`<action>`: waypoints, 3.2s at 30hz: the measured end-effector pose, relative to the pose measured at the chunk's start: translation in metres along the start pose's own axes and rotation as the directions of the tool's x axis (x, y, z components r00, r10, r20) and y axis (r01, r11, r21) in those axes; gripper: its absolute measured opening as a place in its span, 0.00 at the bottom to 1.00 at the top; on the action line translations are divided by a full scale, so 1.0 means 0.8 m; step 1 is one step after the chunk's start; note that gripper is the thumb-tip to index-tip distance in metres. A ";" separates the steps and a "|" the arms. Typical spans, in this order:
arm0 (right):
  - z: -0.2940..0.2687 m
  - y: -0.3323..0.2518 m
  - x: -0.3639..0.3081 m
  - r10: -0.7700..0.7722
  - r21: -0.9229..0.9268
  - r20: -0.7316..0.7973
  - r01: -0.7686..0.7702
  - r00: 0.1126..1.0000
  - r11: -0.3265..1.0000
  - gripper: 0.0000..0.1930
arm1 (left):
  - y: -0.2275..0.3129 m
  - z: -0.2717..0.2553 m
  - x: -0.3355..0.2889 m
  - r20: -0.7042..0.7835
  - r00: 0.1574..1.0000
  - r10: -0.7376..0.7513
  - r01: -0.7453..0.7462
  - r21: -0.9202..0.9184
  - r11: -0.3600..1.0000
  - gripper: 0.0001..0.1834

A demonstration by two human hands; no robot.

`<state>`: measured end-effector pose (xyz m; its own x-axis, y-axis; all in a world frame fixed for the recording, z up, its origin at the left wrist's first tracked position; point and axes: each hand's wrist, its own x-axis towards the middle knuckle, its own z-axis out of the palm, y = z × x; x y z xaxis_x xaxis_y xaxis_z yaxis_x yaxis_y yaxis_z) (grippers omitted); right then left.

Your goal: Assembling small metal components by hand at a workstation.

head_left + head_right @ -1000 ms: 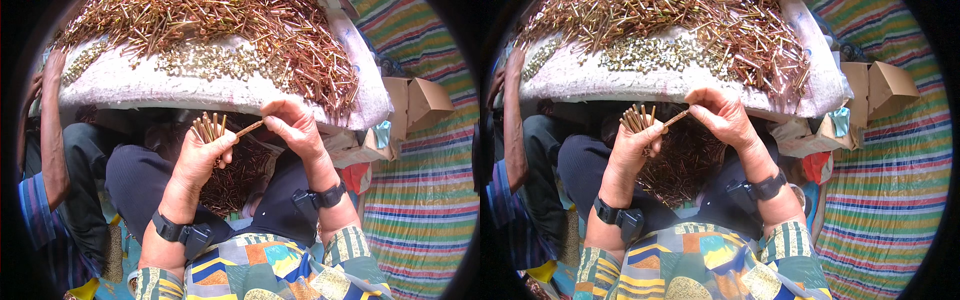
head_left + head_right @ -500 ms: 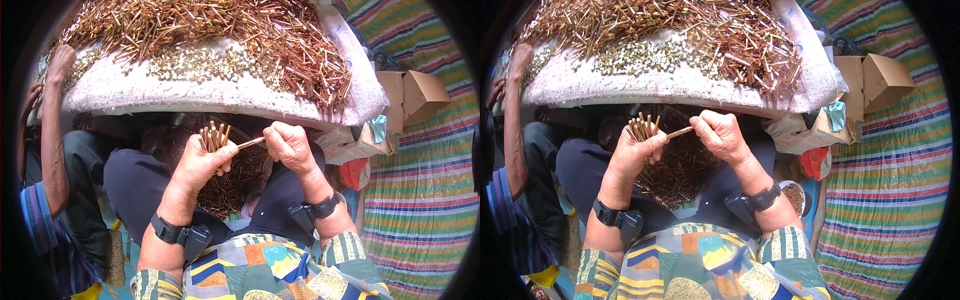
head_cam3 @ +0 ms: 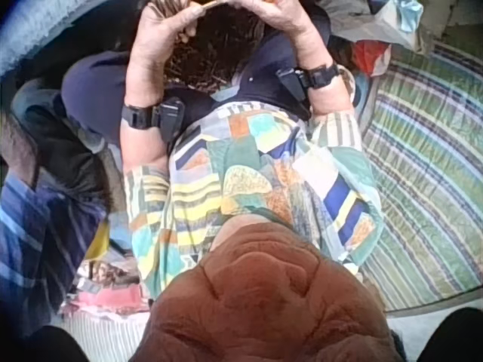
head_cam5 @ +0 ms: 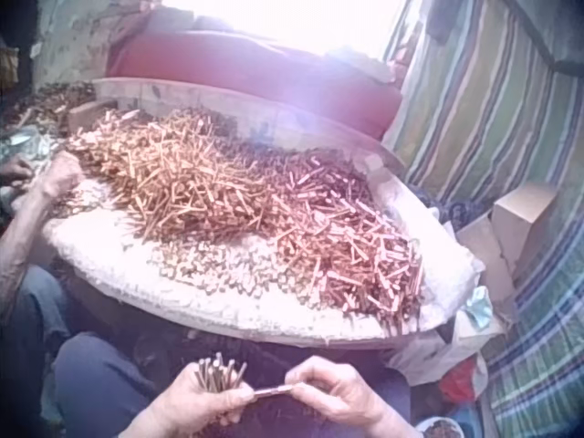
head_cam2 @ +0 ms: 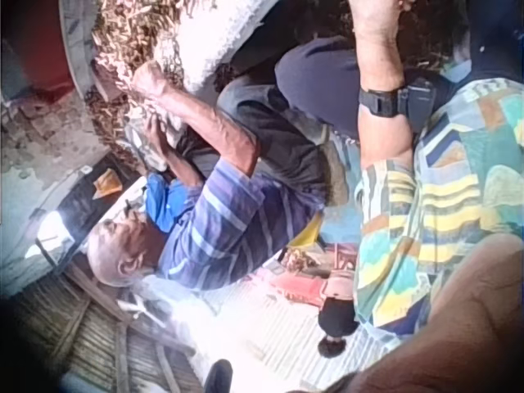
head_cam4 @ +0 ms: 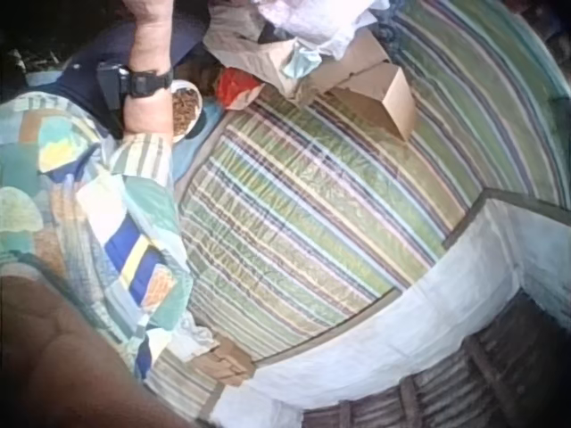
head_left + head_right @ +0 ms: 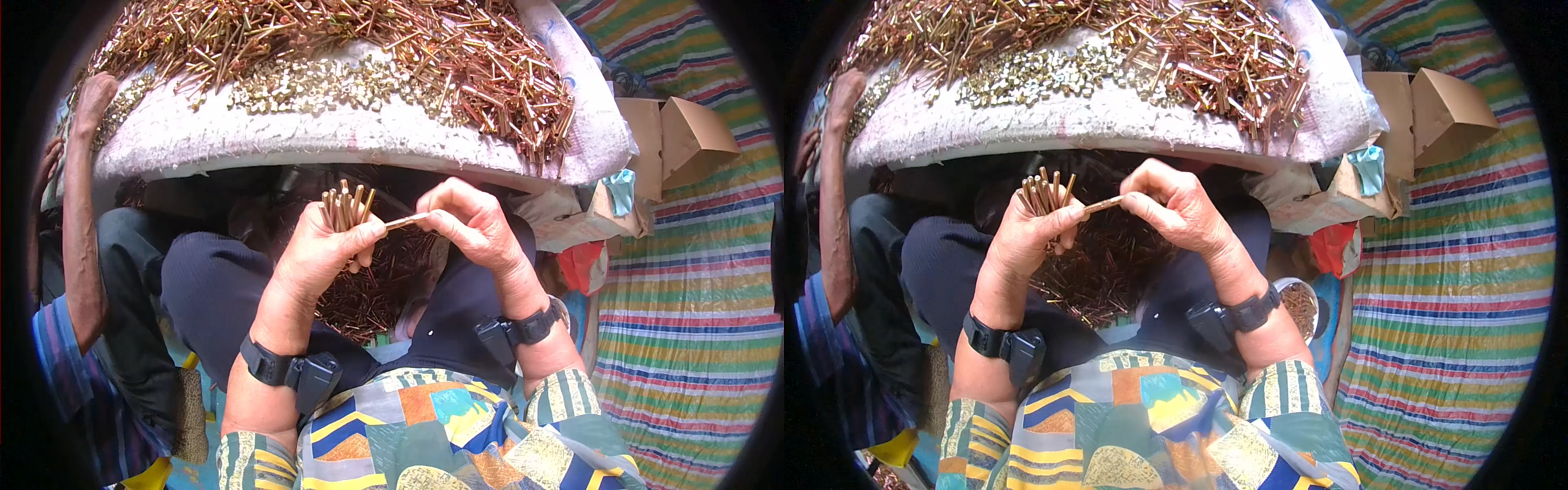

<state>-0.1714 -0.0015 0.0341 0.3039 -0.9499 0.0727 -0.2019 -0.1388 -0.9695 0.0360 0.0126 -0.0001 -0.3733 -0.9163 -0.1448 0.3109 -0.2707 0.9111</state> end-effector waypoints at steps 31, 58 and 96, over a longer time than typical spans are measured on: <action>-0.001 -0.032 0.087 -0.331 -0.479 -0.067 0.261 0.941 0.838 0.05 | -0.003 0.004 0.002 -0.182 0.983 -0.005 -0.032 -0.200 0.979 0.10; -0.026 -0.064 0.096 -0.336 -0.537 0.543 0.625 0.770 0.566 0.10 | 0.004 -0.002 0.000 -0.128 0.992 -0.002 -0.022 -0.188 0.982 0.09; 0.007 -0.012 0.129 -0.253 -0.357 0.004 0.238 0.968 0.903 0.05 | 0.014 -0.012 -0.004 -0.308 0.948 0.081 -0.165 -0.256 0.952 0.05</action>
<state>-0.1328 -0.0967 0.0495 0.3492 -0.8828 0.3143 -0.4428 -0.4510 -0.7749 0.0489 0.0097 0.0071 -0.0597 -0.9815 -0.1819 0.5817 -0.1823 0.7927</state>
